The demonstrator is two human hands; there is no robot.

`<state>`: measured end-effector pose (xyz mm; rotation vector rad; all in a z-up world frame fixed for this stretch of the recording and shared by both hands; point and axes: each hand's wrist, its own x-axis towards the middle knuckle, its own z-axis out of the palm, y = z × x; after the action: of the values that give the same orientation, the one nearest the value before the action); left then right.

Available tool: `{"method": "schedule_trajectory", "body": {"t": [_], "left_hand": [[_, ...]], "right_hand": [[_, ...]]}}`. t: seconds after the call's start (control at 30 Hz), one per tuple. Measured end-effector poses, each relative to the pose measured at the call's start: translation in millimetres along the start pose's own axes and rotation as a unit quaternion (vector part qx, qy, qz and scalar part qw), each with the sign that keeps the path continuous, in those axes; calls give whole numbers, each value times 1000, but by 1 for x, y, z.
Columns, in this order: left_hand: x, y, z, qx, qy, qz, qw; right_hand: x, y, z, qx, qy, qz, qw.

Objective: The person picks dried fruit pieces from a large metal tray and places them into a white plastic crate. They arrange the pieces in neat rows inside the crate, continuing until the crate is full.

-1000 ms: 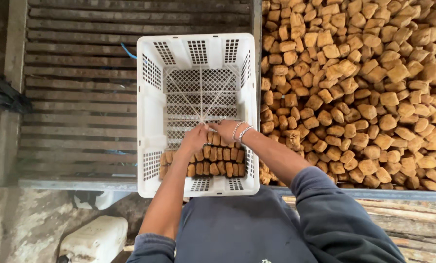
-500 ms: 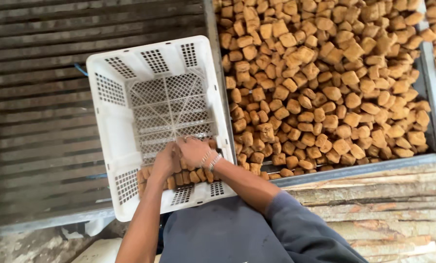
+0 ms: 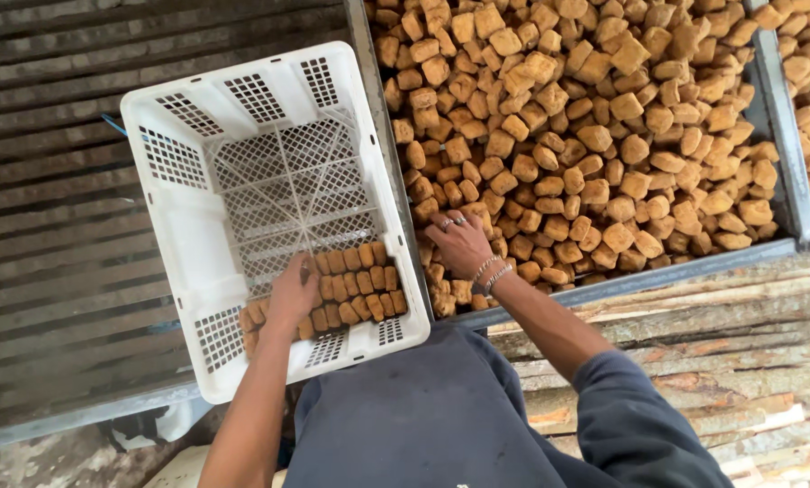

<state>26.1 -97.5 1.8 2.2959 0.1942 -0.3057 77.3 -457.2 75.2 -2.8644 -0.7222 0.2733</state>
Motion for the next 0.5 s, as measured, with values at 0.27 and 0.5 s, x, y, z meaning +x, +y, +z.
{"method": "schedule_trajectory", "body": {"t": [0.27, 0.5], "left_hand": [[-2, -4, 3, 21, -2, 1, 1000], [2, -10, 2, 20, -2, 9, 1000]], "right_hand": [[-34, 54, -7, 301, 3, 289, 909], [-158, 141, -4, 480, 344, 458, 664]]}}
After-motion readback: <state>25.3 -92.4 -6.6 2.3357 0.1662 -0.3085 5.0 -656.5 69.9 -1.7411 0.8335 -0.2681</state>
